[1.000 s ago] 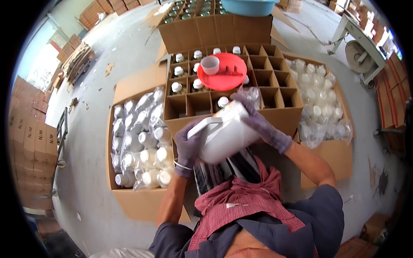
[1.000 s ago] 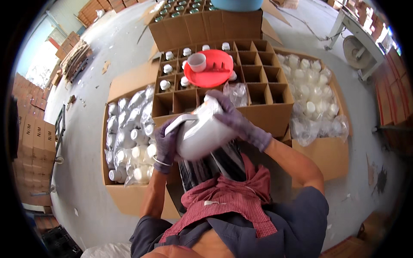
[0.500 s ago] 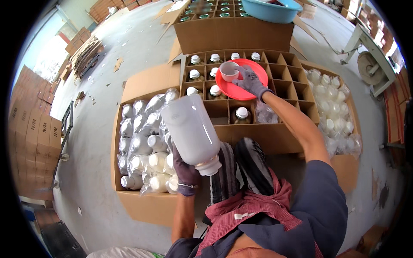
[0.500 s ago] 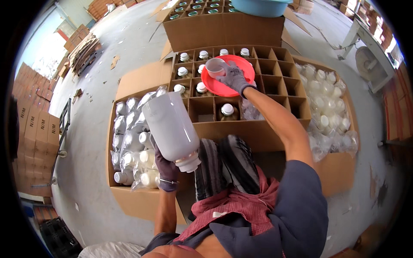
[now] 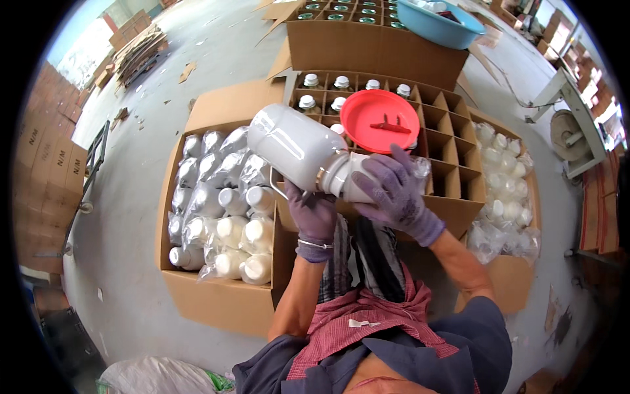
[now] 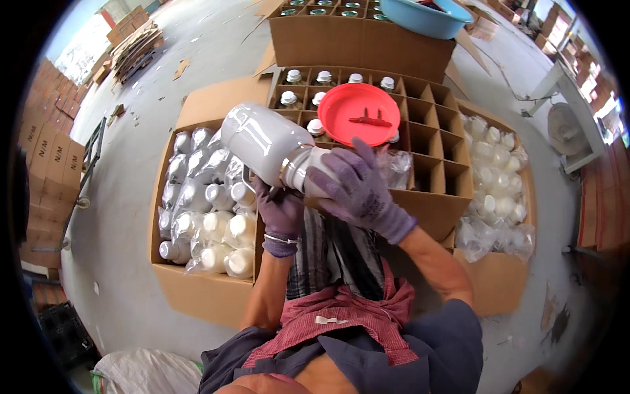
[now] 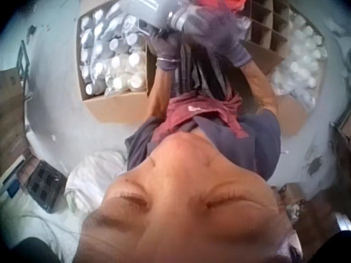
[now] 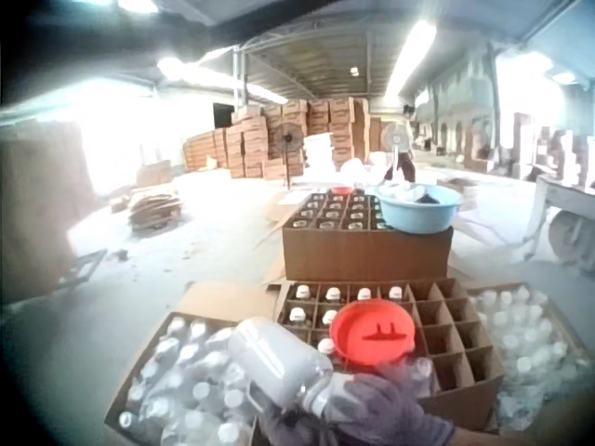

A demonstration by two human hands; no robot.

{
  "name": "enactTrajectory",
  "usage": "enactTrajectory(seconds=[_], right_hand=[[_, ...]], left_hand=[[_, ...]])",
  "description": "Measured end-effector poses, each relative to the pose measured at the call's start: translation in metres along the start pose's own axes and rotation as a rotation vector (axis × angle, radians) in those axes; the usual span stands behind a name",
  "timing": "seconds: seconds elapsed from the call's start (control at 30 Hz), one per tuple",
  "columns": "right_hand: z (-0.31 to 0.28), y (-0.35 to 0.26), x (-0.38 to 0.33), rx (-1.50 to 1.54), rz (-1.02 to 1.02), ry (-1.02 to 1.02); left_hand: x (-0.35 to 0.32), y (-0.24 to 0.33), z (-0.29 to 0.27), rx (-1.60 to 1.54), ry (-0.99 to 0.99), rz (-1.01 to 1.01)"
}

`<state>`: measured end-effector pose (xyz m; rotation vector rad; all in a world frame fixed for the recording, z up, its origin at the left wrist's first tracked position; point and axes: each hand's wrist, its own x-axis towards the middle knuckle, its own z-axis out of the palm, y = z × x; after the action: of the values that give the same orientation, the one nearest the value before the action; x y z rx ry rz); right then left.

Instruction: The person places white plastic bottles into a partitioned cardboard box, removes plastic bags from bottles, and arranges them in rows.

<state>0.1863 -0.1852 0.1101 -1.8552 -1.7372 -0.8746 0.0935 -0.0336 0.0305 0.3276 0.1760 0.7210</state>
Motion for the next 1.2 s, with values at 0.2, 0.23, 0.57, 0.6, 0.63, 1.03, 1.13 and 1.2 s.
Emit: enactTrajectory(seconds=[0.2, 0.23, 0.57, 0.6, 0.63, 1.03, 1.13, 1.2], right_hand=[[0.020, -0.024, -0.017, 0.501, 0.670, 0.481], [0.029, -0.025, -0.019, 1.060, 1.071, 0.603], [0.014, -0.083, -0.063, 1.637, 1.140, 0.650], [0.013, -0.090, -0.070, 1.406, 1.094, 0.634], [0.017, -0.096, -0.071, 0.828, 0.819, 0.569], [0.008, -0.065, -0.101, 1.687, 1.173, 0.195], [0.011, -0.069, -0.096, 1.635, 1.272, 0.216], [0.021, -0.085, -0.080, 0.825, 1.082, 0.333]], left_hand=[[-0.043, -0.038, 0.027, 0.070, 0.038, 0.052], [-0.047, -0.036, 0.028, 0.069, 0.048, 0.049], [-0.038, -0.018, 0.003, 0.625, -0.204, 0.288], [-0.042, -0.022, 0.006, 0.721, -0.220, 0.319], [-0.047, -0.024, 0.008, 0.735, -0.231, 0.312], [-0.060, -0.032, 0.014, 0.374, -0.103, 0.111], [-0.056, -0.021, 0.010, 0.681, -0.222, 0.244], [-0.049, -0.023, -0.004, 0.610, -0.208, 0.248]])
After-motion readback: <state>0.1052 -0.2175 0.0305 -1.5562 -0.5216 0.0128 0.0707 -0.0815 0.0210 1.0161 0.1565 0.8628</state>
